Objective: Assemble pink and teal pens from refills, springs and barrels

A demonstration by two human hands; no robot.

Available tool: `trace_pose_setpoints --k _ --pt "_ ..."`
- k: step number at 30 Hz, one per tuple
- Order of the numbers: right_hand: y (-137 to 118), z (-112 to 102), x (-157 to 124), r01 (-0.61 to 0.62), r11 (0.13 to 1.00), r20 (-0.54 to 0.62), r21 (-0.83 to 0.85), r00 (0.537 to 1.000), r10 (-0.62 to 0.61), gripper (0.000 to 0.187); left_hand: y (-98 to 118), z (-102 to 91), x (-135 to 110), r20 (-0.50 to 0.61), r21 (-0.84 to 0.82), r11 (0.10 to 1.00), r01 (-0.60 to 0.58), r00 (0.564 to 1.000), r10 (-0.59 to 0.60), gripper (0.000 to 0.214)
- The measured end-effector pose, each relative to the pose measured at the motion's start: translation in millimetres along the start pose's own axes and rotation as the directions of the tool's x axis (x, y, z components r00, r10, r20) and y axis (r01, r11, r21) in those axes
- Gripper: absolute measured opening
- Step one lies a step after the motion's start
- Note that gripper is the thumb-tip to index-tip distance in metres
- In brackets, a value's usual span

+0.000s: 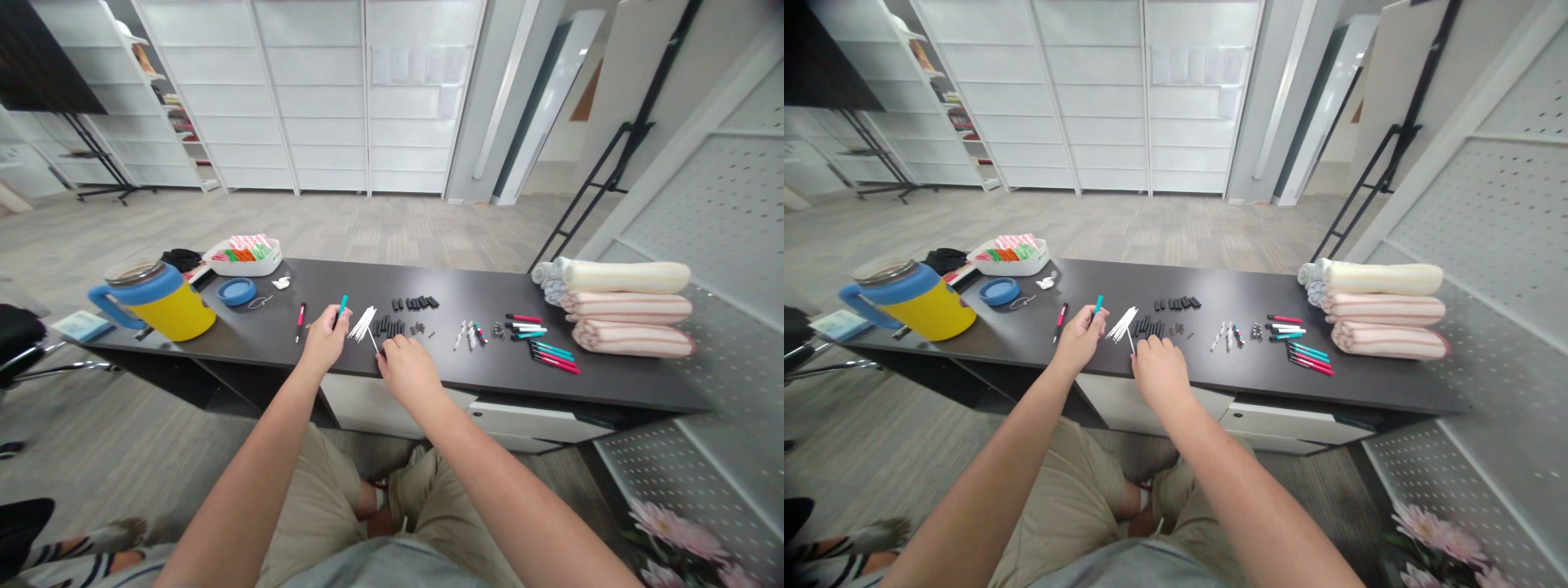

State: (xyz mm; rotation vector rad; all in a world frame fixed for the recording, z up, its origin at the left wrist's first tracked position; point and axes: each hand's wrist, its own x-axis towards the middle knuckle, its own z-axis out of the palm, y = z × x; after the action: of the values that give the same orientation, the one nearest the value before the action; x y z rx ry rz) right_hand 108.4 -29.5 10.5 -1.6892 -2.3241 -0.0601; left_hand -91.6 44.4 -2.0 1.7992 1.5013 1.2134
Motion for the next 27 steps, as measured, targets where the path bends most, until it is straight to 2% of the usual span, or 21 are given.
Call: trace_pose_setpoints --k 3,8,17,20,23,27 --pt "-2 1 6 -0.067 0.998 0.033 -0.005 0.997 0.067 0.017 0 -0.2 0 0.017 0.001 0.999 -0.040 0.999 0.040 0.032" --pt "3 2 3 -0.111 0.994 0.057 -0.022 0.992 0.112 0.018 0 -0.5 0 0.015 0.017 0.999 -0.032 0.999 0.032 0.032" --pt "38 -5 -22 -0.102 0.988 -0.060 -0.113 0.994 0.096 0.017 3 -2.4 -2 0.029 0.096 0.994 -0.056 0.998 0.053 0.030" --pt "52 -9 -34 -0.149 0.986 -0.122 -0.069 0.983 0.140 0.013 3 -2.3 -2 0.029 0.099 0.993 -0.067 0.998 0.064 0.029" --pt "75 -12 -50 -0.291 0.954 -0.191 0.068 0.935 0.298 0.013 3 -2.1 -2 0.023 0.104 0.992 -0.070 0.997 0.068 0.028" --pt "109 -14 -67 -0.556 0.808 -0.197 0.194 0.785 0.588 0.018 3 -1.2 -2 0.023 0.130 0.989 -0.064 0.998 0.062 0.028"
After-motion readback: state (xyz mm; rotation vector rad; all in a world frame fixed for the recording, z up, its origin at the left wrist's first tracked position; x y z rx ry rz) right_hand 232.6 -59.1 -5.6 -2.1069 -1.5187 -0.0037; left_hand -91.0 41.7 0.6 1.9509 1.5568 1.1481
